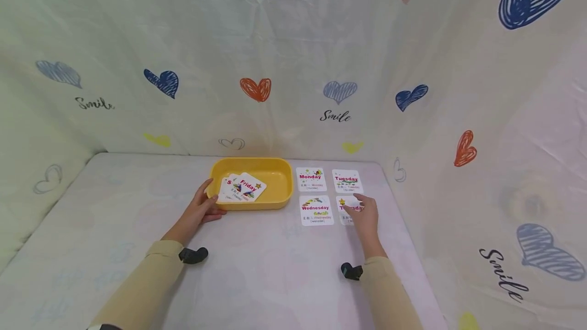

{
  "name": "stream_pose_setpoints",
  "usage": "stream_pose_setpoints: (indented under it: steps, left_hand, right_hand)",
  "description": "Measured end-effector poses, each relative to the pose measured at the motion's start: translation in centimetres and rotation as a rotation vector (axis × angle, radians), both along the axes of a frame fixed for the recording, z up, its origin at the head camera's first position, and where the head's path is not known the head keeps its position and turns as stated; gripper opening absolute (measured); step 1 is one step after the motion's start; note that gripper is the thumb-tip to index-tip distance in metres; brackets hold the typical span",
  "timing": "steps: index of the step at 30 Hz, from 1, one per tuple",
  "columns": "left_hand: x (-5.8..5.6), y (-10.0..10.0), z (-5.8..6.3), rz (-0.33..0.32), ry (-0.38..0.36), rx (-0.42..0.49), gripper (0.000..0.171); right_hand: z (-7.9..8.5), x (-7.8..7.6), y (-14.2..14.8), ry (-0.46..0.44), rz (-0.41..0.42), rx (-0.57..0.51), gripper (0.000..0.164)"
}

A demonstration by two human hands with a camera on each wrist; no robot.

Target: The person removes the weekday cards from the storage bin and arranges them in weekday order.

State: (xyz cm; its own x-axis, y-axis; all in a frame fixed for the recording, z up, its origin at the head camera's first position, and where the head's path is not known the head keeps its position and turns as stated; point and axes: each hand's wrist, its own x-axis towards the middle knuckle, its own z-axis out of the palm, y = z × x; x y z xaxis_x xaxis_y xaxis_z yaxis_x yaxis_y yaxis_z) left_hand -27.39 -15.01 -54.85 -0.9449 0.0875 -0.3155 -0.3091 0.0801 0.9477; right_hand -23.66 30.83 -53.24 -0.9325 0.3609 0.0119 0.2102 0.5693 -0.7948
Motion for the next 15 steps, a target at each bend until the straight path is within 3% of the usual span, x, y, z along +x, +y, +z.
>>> stream_pose_setpoints:
  steps: [15]
  left_hand:
    - [0.1,-0.1,0.1,0.001,-0.003,0.021,0.066]
  right_hand:
    - [3.0,-1.0,-9.5,0.071,0.236,-0.168,0.052]
